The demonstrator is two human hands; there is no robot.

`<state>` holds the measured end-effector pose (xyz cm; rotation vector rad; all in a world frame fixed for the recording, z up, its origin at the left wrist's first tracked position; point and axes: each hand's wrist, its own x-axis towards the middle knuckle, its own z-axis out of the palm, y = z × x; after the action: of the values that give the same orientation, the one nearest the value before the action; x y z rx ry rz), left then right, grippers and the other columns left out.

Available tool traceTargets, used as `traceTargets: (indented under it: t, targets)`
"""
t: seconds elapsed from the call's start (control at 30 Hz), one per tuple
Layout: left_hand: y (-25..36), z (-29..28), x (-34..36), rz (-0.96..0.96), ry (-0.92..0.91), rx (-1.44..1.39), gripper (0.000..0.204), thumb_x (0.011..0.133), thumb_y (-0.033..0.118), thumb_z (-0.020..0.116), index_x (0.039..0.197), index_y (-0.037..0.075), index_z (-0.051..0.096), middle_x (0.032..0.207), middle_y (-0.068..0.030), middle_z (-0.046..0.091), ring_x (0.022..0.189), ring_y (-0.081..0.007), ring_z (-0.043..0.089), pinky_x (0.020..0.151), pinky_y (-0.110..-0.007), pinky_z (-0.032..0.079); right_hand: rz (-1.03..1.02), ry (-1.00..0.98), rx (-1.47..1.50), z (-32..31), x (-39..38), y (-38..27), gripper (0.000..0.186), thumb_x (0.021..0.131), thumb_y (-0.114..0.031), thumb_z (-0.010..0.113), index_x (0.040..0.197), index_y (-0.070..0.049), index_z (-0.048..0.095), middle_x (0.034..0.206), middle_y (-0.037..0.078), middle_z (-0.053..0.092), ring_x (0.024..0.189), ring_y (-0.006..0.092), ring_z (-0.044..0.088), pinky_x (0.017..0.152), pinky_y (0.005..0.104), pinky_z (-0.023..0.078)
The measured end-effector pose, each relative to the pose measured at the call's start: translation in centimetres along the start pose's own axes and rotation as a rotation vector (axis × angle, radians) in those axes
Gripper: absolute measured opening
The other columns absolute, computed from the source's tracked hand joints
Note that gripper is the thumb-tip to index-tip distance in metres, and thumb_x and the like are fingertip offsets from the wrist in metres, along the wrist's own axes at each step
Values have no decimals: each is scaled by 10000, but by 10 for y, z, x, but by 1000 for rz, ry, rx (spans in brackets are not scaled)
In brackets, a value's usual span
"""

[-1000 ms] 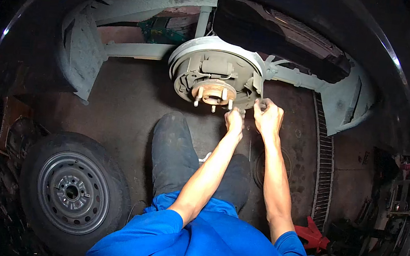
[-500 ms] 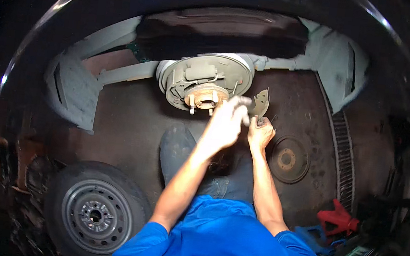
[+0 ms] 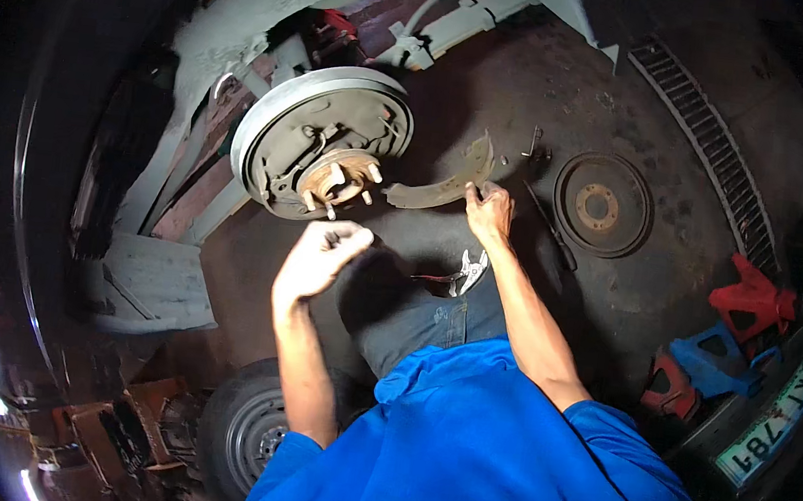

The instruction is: Removing springs and components from a car's drum brake assembly using tools.

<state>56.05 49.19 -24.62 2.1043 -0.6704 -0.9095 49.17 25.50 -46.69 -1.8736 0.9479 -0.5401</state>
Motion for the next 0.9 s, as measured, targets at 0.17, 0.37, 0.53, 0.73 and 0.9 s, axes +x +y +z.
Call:
traceTargets:
  t: [0.17, 0.37, 0.53, 0.73, 0.9]
  targets:
    - [-108, 74, 72, -177, 541, -607, 255, 914, 292, 720, 856, 47, 678, 613, 106, 479, 482, -10, 356, 442, -209, 247, -28, -33, 92, 26, 12, 25, 329, 901, -334, 648, 902, -8, 696, 848, 201, 694, 824, 384, 685, 718, 447, 519]
    - [-161, 93, 155, 1, 1049, -768, 268, 894, 219, 731, 720, 56, 608, 575, 62, 478, 441, -60, 390, 448, -250, 335, -48, 15, 23, 24, 1, 11, 316, 909, -301, 649, 838, 6, 673, 810, 202, 691, 759, 372, 684, 671, 453, 498]
    - [-165, 103, 170, -12, 1095, -850, 232, 948, 169, 636, 858, -40, 683, 720, -32, 650, 571, -97, 526, 526, -267, 406, 110, 225, 54, 45, -35, 8, 347, 890, -309, 657, 784, 21, 665, 666, 220, 641, 638, 367, 648, 656, 466, 481]
    - [-163, 93, 164, -108, 918, -1050, 243, 967, 304, 642, 939, 63, 629, 638, 32, 495, 461, -63, 380, 419, -222, 333, 236, 235, 184, 48, -71, -11, 319, 906, -294, 643, 902, 22, 689, 751, 242, 670, 730, 429, 659, 688, 483, 492]
    - [-187, 94, 167, 153, 772, -1186, 186, 969, 266, 644, 992, 88, 597, 737, 49, 520, 498, -41, 373, 424, -217, 305, 143, 238, 249, 44, -71, -1, 309, 915, -267, 642, 962, 34, 695, 855, 235, 703, 792, 389, 691, 702, 440, 511]
